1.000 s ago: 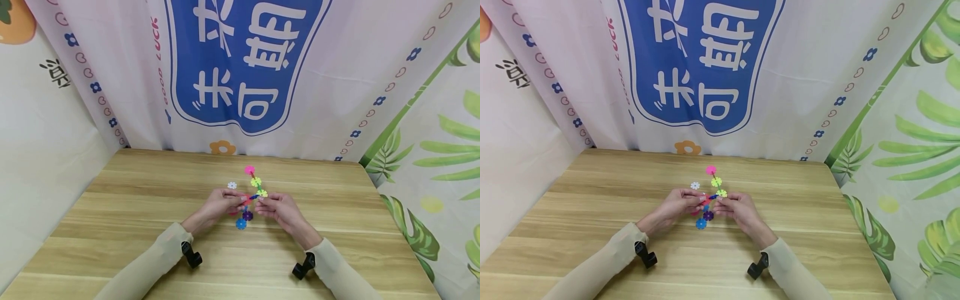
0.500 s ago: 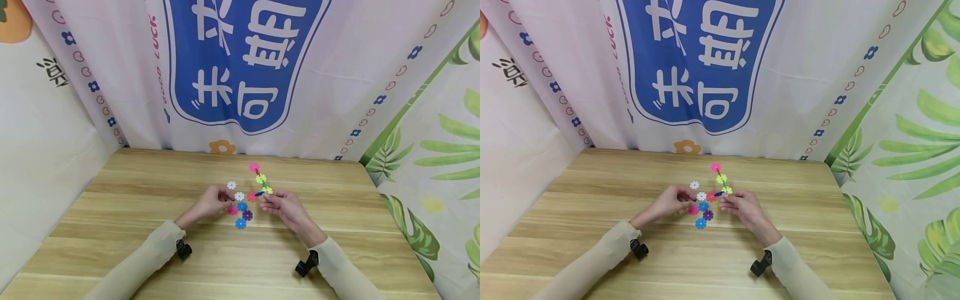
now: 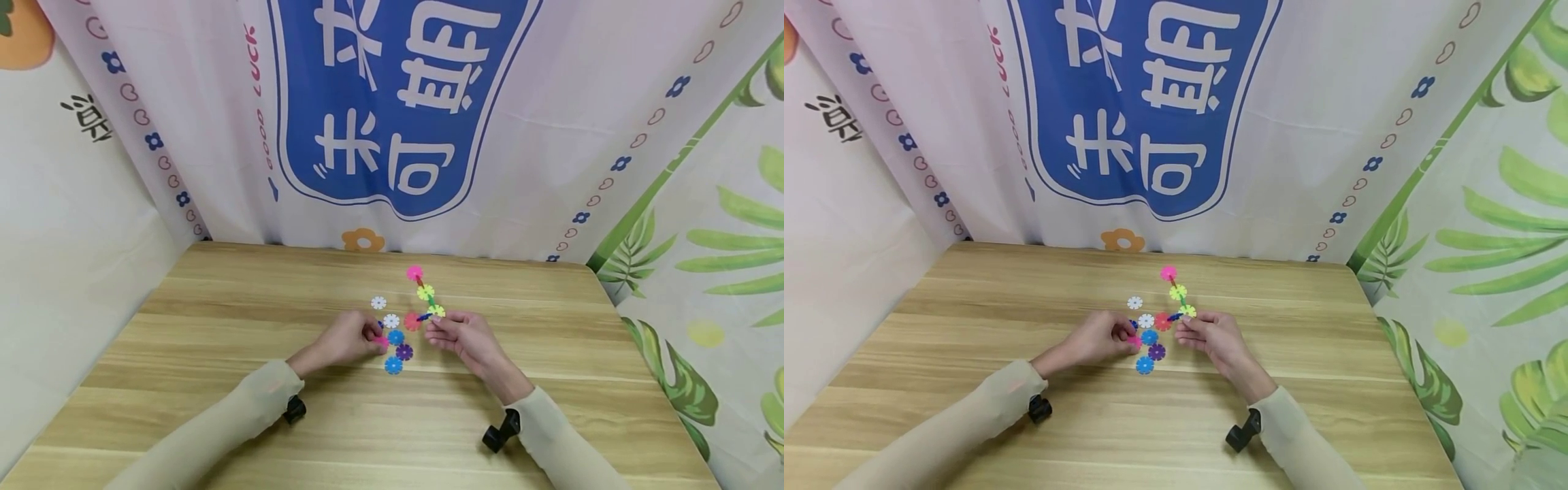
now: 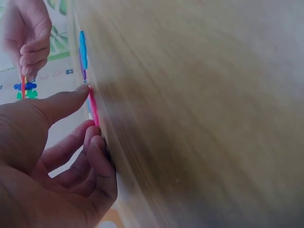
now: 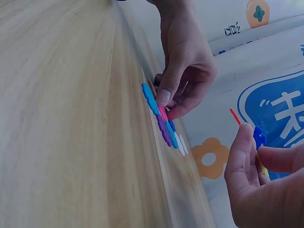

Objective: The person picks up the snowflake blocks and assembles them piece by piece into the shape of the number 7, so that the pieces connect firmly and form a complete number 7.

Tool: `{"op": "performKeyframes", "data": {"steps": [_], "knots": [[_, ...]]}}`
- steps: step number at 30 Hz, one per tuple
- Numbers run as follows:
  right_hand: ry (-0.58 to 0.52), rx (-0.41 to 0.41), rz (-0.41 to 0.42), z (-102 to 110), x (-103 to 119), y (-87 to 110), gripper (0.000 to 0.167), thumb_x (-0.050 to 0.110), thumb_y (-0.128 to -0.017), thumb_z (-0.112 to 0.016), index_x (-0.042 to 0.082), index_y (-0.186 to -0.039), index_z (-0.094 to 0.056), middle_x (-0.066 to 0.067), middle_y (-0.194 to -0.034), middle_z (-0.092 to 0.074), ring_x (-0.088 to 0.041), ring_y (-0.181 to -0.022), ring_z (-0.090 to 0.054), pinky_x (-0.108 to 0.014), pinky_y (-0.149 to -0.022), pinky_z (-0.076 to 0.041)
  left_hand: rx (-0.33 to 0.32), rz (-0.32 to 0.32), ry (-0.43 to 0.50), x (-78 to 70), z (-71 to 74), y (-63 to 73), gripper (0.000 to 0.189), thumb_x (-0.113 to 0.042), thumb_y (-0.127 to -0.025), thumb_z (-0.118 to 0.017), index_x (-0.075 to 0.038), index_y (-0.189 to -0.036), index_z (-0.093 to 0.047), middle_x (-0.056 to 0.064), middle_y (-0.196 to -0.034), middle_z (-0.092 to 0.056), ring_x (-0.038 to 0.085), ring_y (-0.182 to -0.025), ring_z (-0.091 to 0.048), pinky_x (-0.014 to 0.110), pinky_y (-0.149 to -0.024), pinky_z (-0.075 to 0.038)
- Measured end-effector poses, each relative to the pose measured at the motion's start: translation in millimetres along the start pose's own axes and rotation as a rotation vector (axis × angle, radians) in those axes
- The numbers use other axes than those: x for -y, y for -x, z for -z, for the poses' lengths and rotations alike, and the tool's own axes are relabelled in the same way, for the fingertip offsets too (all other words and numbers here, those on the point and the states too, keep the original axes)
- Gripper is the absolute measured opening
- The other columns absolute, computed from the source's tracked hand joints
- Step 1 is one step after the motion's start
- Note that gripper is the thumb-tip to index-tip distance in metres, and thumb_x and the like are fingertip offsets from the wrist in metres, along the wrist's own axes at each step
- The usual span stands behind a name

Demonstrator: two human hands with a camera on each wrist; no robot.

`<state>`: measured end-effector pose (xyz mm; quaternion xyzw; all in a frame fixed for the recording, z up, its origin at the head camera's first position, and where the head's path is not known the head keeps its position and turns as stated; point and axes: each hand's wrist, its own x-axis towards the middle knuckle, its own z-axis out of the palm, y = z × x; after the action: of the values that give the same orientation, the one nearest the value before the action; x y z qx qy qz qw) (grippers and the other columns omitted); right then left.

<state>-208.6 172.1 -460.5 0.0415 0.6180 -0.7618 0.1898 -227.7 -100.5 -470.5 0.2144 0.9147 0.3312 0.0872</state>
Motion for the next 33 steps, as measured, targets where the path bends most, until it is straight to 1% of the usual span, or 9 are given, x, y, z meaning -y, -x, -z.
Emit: {"op": "performKeyframes", "data": {"steps": [4,11,15,19,22,25,29,31,33], "knots": [[0.002,0.003,-0.005,-1,0,-0.2,0.039,0.005,-0.105,-0.06,-0.015,-0.137,-0.053,-0.01,-0.099,-0.08,-0.014,-0.086,-0.078,-0.029,-0.088,-0.066,-0.009,0.033,0.014,0.4,-1.4,0.2,0.019,-0.022,-0.084,-0.091,-0.011,-0.094,-0.079,-0.005,-0.08,-0.071,0.007,-0.072,-0.062,0.022,-0.067,-0.055],[0.009,0.002,-0.008,-2,0,0.5,0.039,0.005,-0.105,-0.059,-0.015,-0.137,-0.053,-0.009,-0.099,-0.079,-0.014,-0.086,-0.078,-0.029,-0.088,-0.066,0.022,0.069,0.035,-0.4,0.1,2.4,0.019,-0.021,-0.082,-0.092,-0.012,-0.086,-0.075,-0.003,-0.078,-0.068,0.011,-0.071,-0.061,0.025,-0.065,-0.054],[0.014,0.004,-0.011,-3,1,1.3,0.038,0.005,-0.105,-0.059,-0.015,-0.136,-0.053,-0.008,-0.098,-0.079,-0.014,-0.087,-0.077,-0.028,-0.087,-0.066,0.042,0.09,0.082,-0.4,1.5,5.4,0.02,-0.019,-0.082,-0.092,-0.013,-0.082,-0.073,-0.001,-0.077,-0.069,0.012,-0.069,-0.062,0.025,-0.063,-0.054],[0.016,0.005,-0.012,-4,1,1.5,0.034,0.004,-0.106,-0.058,-0.014,-0.134,-0.055,-0.006,-0.095,-0.078,-0.014,-0.087,-0.077,-0.027,-0.087,-0.066,0.032,0.1,0.154,1.0,3.9,8.7,0.017,-0.016,-0.084,-0.089,-0.013,-0.079,-0.073,0.0,-0.075,-0.071,0.013,-0.065,-0.063,0.024,-0.058,-0.052],[0.015,0.004,-0.014,-4,1,1.5,0.031,0.003,-0.106,-0.057,-0.014,-0.131,-0.056,-0.005,-0.093,-0.078,-0.014,-0.087,-0.077,-0.028,-0.086,-0.066,0.018,0.101,0.216,-0.1,6.0,10.6,0.01,-0.014,-0.089,-0.084,-0.012,-0.082,-0.078,0.0,-0.076,-0.075,0.013,-0.066,-0.067,0.024,-0.058,-0.053],[0.011,0.002,-0.015,-4,1,1.3,0.029,0.003,-0.106,-0.057,-0.013,-0.129,-0.057,-0.004,-0.092,-0.078,-0.014,-0.086,-0.077,-0.028,-0.086,-0.066,0.005,0.097,0.274,-3.7,7.7,11.8,0.005,-0.011,-0.094,-0.079,-0.01,-0.09,-0.082,0.002,-0.081,-0.079,0.014,-0.07,-0.073,0.026,-0.062,-0.06],[0.009,0.007,-0.016,-4,0,0.7,0.03,0.004,-0.105,-0.058,-0.013,-0.13,-0.057,-0.005,-0.093,-0.079,-0.014,-0.086,-0.077,-0.028,-0.086,-0.066,-0.011,0.08,0.312,-9.8,8.6,12.1,0.009,-0.008,-0.097,-0.074,-0.007,-0.1,-0.083,0.006,-0.092,-0.081,0.016,-0.08,-0.076,0.028,-0.071,-0.065],[0.011,0.011,-0.015,-4,-1,0.4,0.032,0.004,-0.106,-0.057,-0.014,-0.131,-0.056,-0.005,-0.094,-0.079,-0.014,-0.086,-0.077,-0.028,-0.087,-0.066,-0.02,0.065,0.326,-12.6,8.4,11.7,0.011,-0.008,-0.098,-0.073,-0.006,-0.102,-0.082,0.01,-0.095,-0.081,0.019,-0.084,-0.077,0.03,-0.074,-0.066],[0.014,0.014,-0.013,-5,-1,0.1,0.034,0.004,-0.106,-0.057,-0.015,-0.133,-0.054,-0.005,-0.094,-0.079,-0.014,-0.087,-0.077,-0.028,-0.087,-0.066,-0.04,0.049,0.331,-15.2,7.9,11.5,0.011,-0.008,-0.099,-0.072,-0.005,-0.103,-0.082,0.012,-0.096,-0.082,0.022,-0.084,-0.078,0.031,-0.075,-0.066]]}}
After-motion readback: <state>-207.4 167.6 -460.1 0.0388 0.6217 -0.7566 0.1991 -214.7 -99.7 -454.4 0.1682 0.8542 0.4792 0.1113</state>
